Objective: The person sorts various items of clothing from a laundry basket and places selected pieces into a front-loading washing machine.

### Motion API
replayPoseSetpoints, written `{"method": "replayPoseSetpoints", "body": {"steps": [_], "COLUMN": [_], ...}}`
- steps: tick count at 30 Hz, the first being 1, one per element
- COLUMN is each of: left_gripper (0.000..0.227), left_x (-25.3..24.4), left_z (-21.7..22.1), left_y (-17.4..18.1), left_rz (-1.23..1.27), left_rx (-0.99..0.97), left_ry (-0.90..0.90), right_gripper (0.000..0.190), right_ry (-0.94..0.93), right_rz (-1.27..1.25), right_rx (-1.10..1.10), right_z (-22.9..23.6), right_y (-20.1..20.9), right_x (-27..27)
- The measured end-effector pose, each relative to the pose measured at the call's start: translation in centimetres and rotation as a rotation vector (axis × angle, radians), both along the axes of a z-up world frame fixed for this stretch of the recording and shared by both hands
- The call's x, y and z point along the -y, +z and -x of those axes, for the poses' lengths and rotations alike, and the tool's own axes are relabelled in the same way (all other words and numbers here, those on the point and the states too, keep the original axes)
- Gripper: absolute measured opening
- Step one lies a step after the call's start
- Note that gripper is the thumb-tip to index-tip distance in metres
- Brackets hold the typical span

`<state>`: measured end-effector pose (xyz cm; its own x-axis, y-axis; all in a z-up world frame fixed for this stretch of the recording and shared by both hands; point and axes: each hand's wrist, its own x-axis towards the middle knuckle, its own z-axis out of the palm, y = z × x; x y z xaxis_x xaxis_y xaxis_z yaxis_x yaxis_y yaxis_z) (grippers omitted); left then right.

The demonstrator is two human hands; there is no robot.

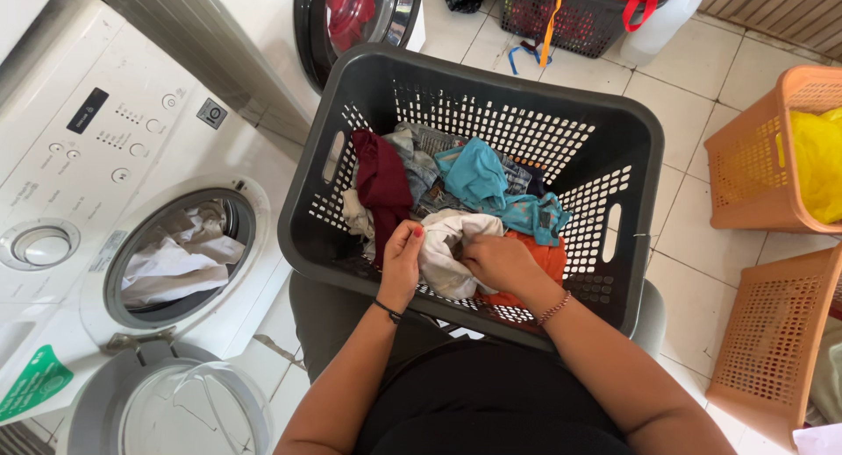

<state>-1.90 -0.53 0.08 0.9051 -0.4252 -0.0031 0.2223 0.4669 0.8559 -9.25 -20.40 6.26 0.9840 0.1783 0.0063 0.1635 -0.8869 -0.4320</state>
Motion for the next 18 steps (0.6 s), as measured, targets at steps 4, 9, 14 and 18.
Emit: {"method": "replayPoseSetpoints", "body": {"steps": [4, 9, 14, 18], "left_gripper": [0.017, 0.015, 0.011, 0.037], "left_x": [-0.1, 0.0, -0.2, 0.5], "left_z": [0.3, 0.3, -0.4, -0.7], "left_y": [-0.5, -1.3, -1.1, 1.5], "left_rz": [-0.052, -0.074, -0.007, -0.238], "left_rx": [-0.008, 0.018, -0.030, 0.019], "left_ry": [0.014, -0.003, 0.166, 0.386], "right_gripper": [0.029, 0.030, 0.017, 0.009], "right_ry": [-0.015, 0.020, -0.161, -0.212], "right_rz": [0.135, 0.248, -0.273, -0.853], "right_rx": [-0.355, -0.527, -0.057, 0.333], "right_z": [0.5, 0.5, -0.2, -0.6], "right_y": [-0.4, -0.2, -0.2, -0.8], "right_x": [1.0, 1.0, 2.3, 3.8]}}
